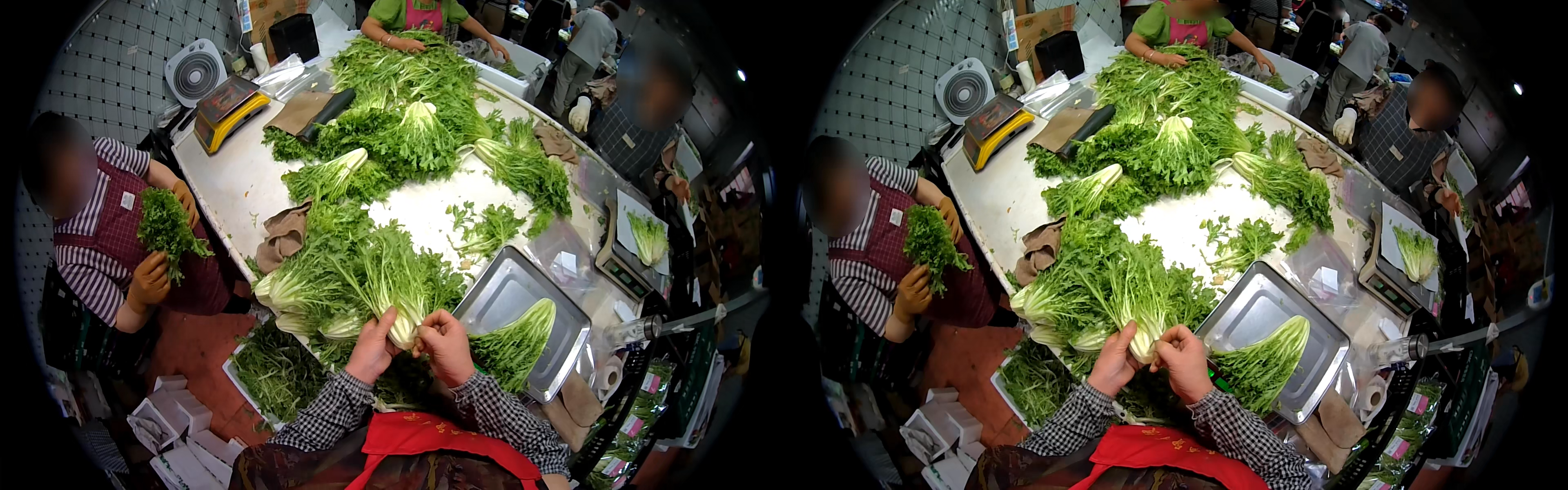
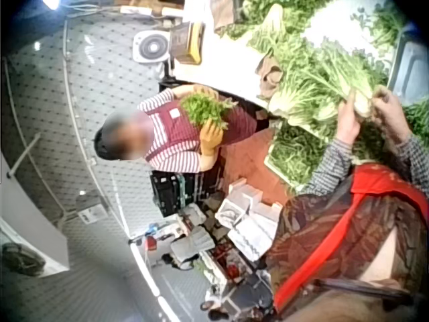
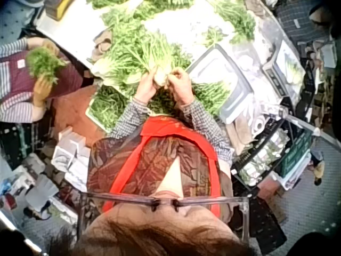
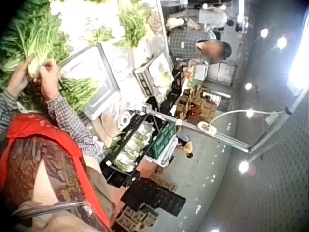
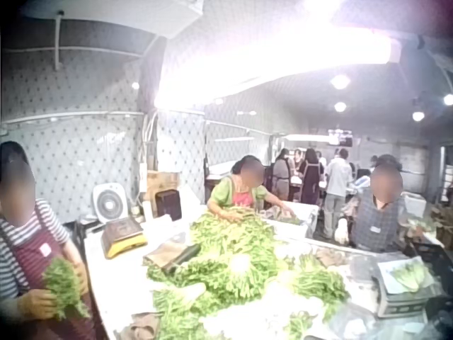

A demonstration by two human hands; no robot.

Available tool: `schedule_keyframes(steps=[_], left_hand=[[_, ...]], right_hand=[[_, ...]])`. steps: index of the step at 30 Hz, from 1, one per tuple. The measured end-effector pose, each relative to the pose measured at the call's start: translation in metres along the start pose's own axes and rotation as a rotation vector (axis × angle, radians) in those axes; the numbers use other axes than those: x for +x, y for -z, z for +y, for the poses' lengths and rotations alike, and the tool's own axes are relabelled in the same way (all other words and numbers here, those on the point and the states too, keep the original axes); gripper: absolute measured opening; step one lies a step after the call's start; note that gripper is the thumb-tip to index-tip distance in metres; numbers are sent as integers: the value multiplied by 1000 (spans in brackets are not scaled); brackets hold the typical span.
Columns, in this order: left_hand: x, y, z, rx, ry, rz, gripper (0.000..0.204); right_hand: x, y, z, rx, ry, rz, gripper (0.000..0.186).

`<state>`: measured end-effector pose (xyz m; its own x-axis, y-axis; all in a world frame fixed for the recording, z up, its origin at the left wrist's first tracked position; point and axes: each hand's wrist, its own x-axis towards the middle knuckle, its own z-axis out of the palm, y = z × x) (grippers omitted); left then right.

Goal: The person selects bunches of leafy green vegetables from a large pile on a table, places them on a digital scale, and then wraps them in plastic bags. The person also uses a brown paper bag to wrap some of the vegetables before bagging them. The finished packages are placed into a black crate.

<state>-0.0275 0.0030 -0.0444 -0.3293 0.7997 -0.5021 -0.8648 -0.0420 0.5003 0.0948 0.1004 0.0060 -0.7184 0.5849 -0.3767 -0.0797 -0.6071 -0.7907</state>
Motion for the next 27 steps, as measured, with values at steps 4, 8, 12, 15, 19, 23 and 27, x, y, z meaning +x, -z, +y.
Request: schedule_keyframes(steps=[4, 8, 12, 15, 19, 23, 27], left_hand=[[8, 12, 1, -97, 89, -92, 44], [-3, 19, 5, -19, 79, -80, 47], [-10, 28, 6, -23, 67, -140, 48], [-11, 30, 6, 5, 74, -176, 53], [-12, 33, 5, -93, 123, -174, 56], [-8, 53, -4, -353, 191, -262, 57], [-8, 48, -6, -347, 187, -279, 57]], right_hand=[[-10, -14, -36, 284, -19, -21, 9], [-13, -22, -89, 213, 253, -98, 7], [0, -30, -125, 42, 441, -58, 6], [20, -23, -126, 1, 567, 28, 5], [23, -15, -139, 79, 723, 45, 4], [14, -21, -166, 92, 820, 16, 4], [28, -13, -154, -131, 626, -38, 4]])
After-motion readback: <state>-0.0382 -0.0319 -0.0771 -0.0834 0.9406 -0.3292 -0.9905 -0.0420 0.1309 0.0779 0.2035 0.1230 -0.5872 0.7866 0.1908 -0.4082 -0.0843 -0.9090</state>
